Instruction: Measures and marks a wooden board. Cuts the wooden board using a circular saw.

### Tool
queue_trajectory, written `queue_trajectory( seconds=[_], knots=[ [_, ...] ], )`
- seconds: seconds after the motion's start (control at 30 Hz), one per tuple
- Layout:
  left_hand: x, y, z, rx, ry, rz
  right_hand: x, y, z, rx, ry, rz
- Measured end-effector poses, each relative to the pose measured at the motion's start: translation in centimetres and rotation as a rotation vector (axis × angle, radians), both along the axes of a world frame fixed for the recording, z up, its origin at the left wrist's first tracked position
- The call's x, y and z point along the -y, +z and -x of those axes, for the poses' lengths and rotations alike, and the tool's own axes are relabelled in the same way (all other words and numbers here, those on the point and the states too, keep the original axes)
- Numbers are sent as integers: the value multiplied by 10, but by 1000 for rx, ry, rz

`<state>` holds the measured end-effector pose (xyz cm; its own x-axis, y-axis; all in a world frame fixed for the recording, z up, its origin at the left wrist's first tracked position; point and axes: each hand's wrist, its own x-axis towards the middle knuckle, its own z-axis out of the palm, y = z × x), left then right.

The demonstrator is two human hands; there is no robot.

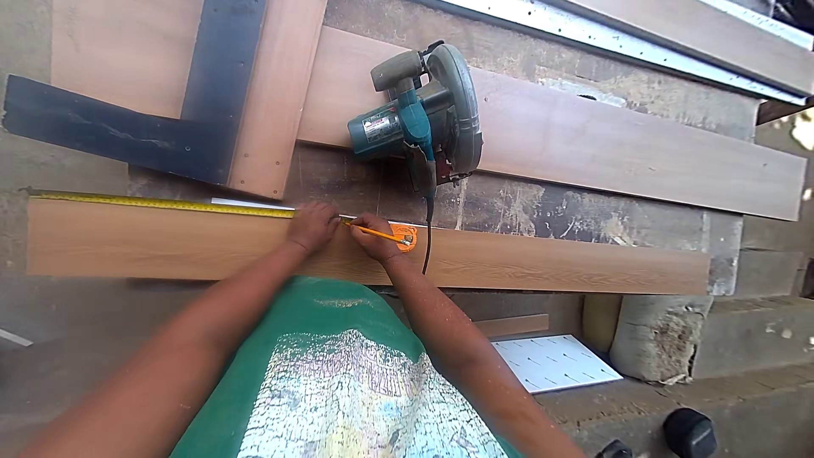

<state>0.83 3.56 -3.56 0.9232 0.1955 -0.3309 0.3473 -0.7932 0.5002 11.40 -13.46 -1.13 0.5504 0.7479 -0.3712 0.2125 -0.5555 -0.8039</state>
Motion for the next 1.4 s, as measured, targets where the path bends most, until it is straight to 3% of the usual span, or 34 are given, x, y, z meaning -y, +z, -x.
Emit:
queue_trajectory(
  seconds=[0.2, 0.3, 0.47, 0.67, 0.83, 1.03, 1.17, 1.27, 1.4],
  knots=[
    [-1, 3, -1, -12, 6, 27, -1, -2, -1, -36, 7, -57],
    [0, 2, 0, 3, 2, 25, 5, 6, 0, -148, -134, -191],
    [0, 4, 1, -1, 13, 31, 26, 12, 0, 477, -102, -116],
    [1, 4, 0, 3, 6, -8, 37, -1, 1, 670, 30, 156],
    [2, 7, 1, -7, 7, -12, 39, 0, -3, 628, 44, 336],
    [3, 4, 8, 110, 45, -36, 48, 9, -7, 576, 76, 342],
    [30, 7, 64, 332, 36, -62, 76, 16, 34, 613, 147, 232],
    [48, 0, 100, 311, -2, 15, 102, 13, 70, 590, 161, 244],
    [59, 5, 105, 259, -33, 43, 118, 8, 85, 565, 113, 240]
  ],
)
